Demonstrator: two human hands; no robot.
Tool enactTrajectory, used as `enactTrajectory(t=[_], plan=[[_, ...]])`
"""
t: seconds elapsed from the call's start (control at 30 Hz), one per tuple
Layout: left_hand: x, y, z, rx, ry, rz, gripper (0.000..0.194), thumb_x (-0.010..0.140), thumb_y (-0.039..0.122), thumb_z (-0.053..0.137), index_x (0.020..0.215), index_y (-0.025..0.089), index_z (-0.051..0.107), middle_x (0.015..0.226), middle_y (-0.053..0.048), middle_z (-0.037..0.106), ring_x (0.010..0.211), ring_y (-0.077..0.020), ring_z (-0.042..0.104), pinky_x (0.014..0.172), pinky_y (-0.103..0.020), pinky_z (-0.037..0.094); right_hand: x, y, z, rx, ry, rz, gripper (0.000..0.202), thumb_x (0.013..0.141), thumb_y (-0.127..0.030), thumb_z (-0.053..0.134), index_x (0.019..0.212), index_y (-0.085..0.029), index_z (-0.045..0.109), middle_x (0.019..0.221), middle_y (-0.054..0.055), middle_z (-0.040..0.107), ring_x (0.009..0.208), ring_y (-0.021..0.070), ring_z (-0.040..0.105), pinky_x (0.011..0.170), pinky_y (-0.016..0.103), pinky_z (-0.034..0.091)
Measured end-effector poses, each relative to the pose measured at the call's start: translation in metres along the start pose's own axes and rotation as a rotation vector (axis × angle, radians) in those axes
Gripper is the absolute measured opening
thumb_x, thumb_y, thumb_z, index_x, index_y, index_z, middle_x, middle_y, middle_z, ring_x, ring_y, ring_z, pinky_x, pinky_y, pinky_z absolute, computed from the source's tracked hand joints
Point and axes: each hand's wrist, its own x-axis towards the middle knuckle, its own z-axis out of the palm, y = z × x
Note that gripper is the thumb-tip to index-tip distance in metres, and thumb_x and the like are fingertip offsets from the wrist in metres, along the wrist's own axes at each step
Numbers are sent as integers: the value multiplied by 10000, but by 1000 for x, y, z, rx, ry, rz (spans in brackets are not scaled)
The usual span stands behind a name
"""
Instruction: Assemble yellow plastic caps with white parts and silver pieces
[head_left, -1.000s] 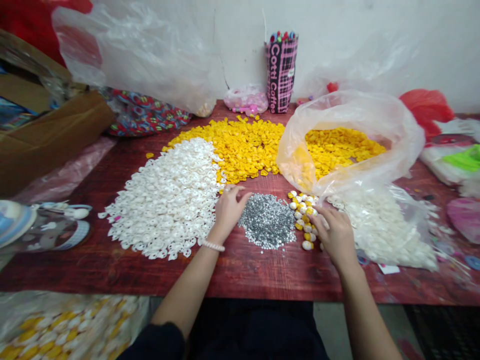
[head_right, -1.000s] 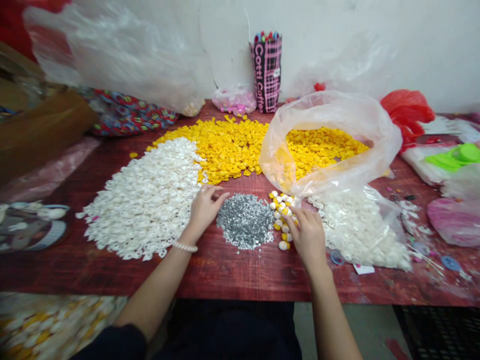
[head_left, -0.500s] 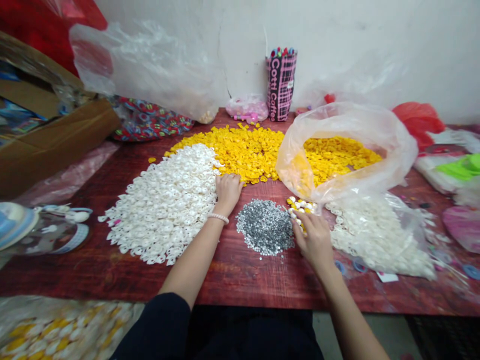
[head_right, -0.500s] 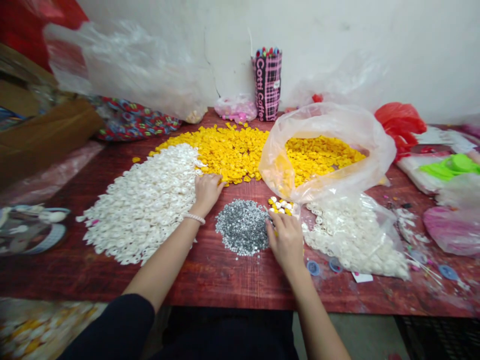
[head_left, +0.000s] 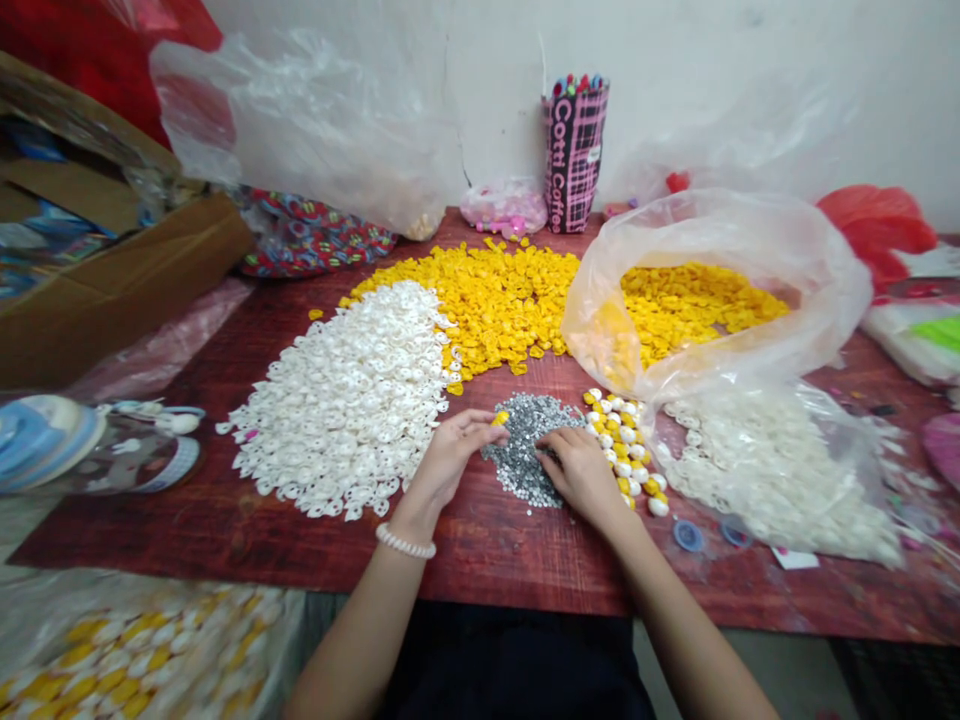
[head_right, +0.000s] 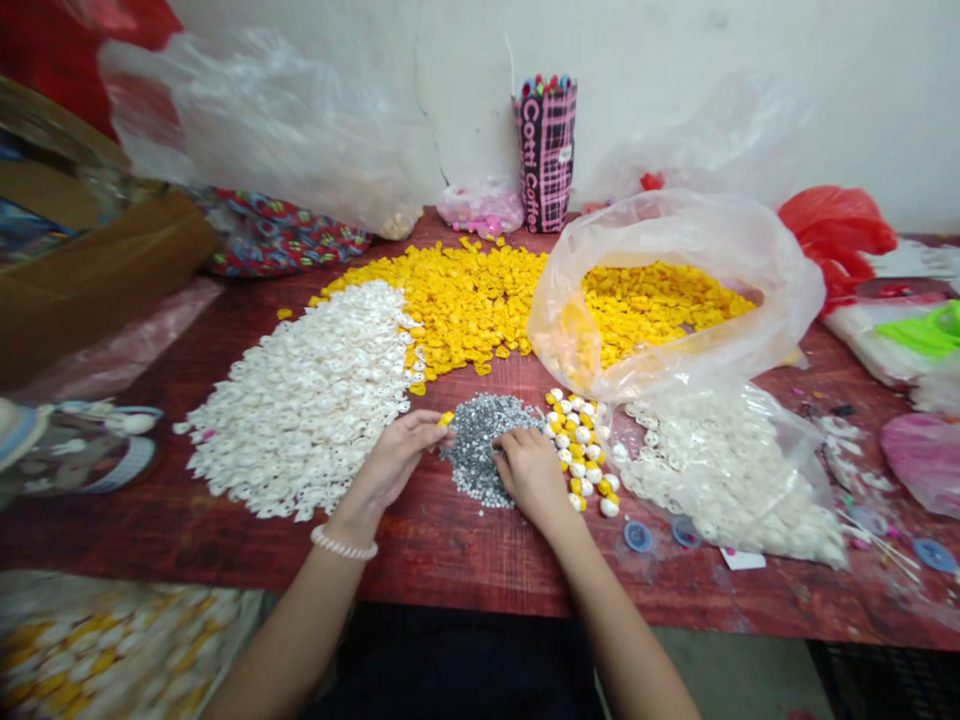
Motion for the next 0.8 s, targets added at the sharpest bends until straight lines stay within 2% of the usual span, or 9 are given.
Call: enactTrajectory(t=[0.1,0.2,0.4,0.57,0.67,0.73,0.8], plan=[[-17,-5,6,-44,-52,-91,186,727,317,663,748,136,631,679,-54,703,620,-136,643,649,-248,470,1,0,2,24,4,-13,106,845,-199,532,888,-187,629,869,78,640,841,216,556,768,342,418],[-25,-13,12,-10,-72,-111,222,762,356,626,715,139,620,643,-52,689,598,-140,645,585,-232,439,2,0,4,47,17,6,96,842,-185,529,831,-187,625,837,70,638,813,208,550,753,334,416],[-22,-22,14,-38,35,-80,205,670,267,720,735,165,555,594,32,628,547,-113,647,454,-175,294,2,2,3,170,100,62,87,829,-196,530,811,-189,614,822,59,641,794,199,560,751,331,413],[-19,-22,12,-109,44,-74,195,670,240,717,802,153,603,646,21,628,574,-95,633,488,-165,378,-2,2,-2,313,161,140,85,810,-214,546,754,-192,606,777,43,641,773,194,566,736,329,420],[-19,-22,15,-174,28,-105,196,684,232,704,848,148,638,733,2,644,628,-88,628,588,-181,469,-5,-5,-9,496,258,201,93,834,-247,531,784,-194,589,769,33,630,749,176,572,711,320,444],[-20,-21,18,-177,13,-106,179,688,222,701,844,143,659,770,-11,650,662,-89,621,656,-204,502,-7,-12,-14,607,341,168,70,849,-240,516,827,-201,569,809,34,627,781,169,585,727,322,463],[-21,-21,23,-164,-19,-100,166,689,218,702,832,139,676,806,-28,657,703,-102,618,679,-218,514,-7,-18,-16,625,394,47,46,845,-205,520,868,-210,559,861,40,634,844,172,594,768,340,470]])
